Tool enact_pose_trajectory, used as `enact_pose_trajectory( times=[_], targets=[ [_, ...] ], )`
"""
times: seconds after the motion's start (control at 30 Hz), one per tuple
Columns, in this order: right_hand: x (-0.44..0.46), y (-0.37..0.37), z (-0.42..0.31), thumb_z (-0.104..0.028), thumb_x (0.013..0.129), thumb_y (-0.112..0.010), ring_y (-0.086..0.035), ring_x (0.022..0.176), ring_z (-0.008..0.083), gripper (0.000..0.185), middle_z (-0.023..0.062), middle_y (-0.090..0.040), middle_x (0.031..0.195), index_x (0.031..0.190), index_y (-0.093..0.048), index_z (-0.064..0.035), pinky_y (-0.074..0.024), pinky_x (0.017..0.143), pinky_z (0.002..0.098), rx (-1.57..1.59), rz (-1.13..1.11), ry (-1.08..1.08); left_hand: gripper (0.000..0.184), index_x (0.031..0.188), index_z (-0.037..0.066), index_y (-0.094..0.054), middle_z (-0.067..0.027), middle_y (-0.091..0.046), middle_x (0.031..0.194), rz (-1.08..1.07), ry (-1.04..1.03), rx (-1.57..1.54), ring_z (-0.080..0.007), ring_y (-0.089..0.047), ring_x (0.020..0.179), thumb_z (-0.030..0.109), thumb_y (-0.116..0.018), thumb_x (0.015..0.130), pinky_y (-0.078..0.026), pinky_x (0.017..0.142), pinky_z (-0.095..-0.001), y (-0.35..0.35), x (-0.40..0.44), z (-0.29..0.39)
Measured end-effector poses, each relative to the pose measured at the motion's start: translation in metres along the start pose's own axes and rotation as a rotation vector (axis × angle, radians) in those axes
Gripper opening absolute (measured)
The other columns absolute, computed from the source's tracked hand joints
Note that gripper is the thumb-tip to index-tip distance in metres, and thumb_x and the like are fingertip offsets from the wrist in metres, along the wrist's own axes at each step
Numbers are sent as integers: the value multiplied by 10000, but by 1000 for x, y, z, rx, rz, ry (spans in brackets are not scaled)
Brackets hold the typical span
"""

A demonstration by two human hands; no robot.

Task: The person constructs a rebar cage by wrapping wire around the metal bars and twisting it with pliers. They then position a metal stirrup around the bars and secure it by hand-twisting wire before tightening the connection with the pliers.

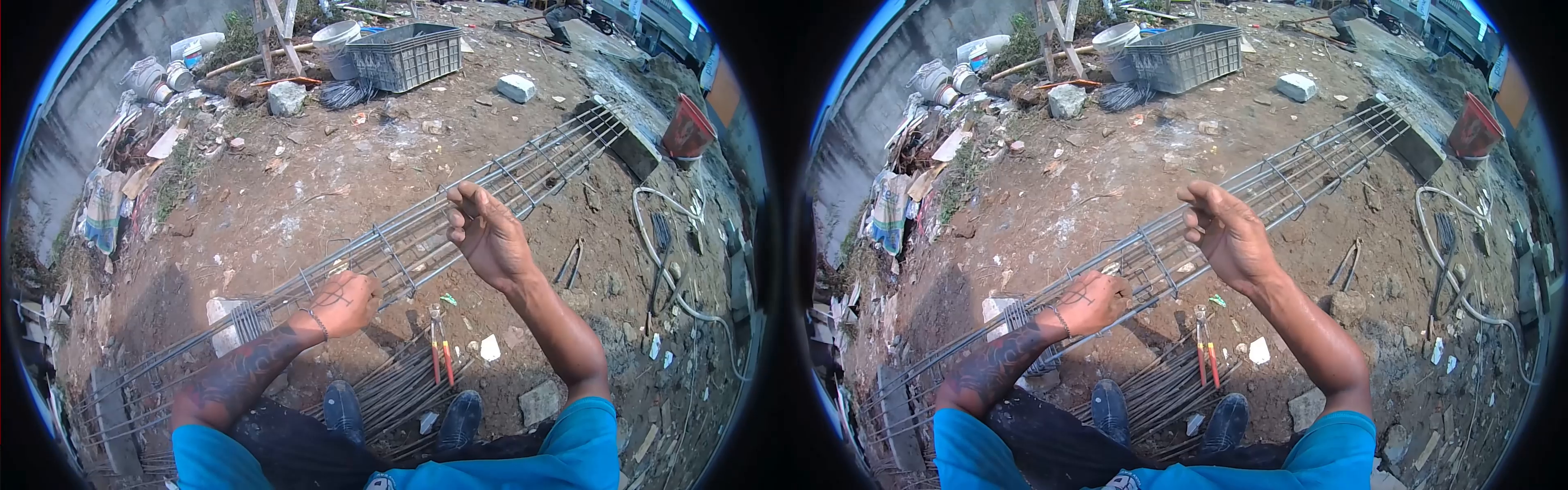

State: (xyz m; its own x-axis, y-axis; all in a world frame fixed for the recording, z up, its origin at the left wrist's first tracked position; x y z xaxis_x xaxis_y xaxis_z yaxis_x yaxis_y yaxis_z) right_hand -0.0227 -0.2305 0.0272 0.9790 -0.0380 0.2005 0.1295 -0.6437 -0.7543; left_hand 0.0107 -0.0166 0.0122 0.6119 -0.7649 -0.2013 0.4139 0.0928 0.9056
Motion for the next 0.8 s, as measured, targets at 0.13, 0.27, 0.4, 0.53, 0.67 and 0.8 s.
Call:
enact_pose_trajectory(
  times=[0.13,0.27,0.4,0.53,0.67,0.8],
  targets=[
    [-1,-1,1,-264,902,-568,-547,815,137,332,94,-590,1075,1132,-565,-23,-464,697,275,12,-19,1,189,857,16,-637,-221,-618,796,16,-23,-47,-387,-605,799,139,-522,770,-476,725,-435,-4,2,-3],
    [-2,-6,0,-255,901,-571,-547,819,134,315,93,-599,1049,1112,-575,-21,-464,694,276,-3,-37,4,193,889,36,-636,-208,-614,761,-17,15,-14,-368,-606,781,173,-555,779,-468,733,-430,-5,1,-4],
    [-2,-4,2,-264,901,-577,-550,779,134,282,98,-613,991,1031,-588,-13,-464,695,274,-41,35,-7,198,875,19,-637,-212,-609,740,42,-67,-18,-371,-607,755,165,-552,773,-471,709,-425,-2,4,-3],
    [-3,32,16,-365,939,-504,-536,675,130,338,101,-626,879,848,-589,-52,-445,675,277,-453,289,-29,176,888,-14,-614,-78,-575,644,504,68,-354,-165,-542,562,151,-570,848,-443,556,-293,61,1,-5],
    [1,-3,40,-342,917,-532,-568,882,152,334,90,-642,987,986,-620,-28,-443,822,312,-899,40,-39,151,975,33,-545,5,-527,729,672,-11,-1140,-71,-435,571,172,-514,925,-379,499,-235,99,-7,-18],
    [7,-69,64,-271,899,-566,-538,1088,207,401,115,-614,1104,1199,-504,-13,-399,957,347,-996,-233,68,156,1008,45,-504,-16,-530,794,534,-169,-1538,-77,-468,644,187,-494,947,-403,557,-225,91,2,-1]
  ],
)
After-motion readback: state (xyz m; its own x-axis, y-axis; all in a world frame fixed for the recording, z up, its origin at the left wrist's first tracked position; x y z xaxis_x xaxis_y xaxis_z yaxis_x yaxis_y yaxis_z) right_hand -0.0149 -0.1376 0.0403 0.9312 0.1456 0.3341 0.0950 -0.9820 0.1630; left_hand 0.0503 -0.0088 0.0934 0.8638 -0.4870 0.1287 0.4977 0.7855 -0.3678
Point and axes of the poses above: each hand's wrist, its own x-axis towards the middle knuckle, its own y-axis out of the back of the hand, z = x × y, the point moved 4 cm from there along x, towards the middle knuckle
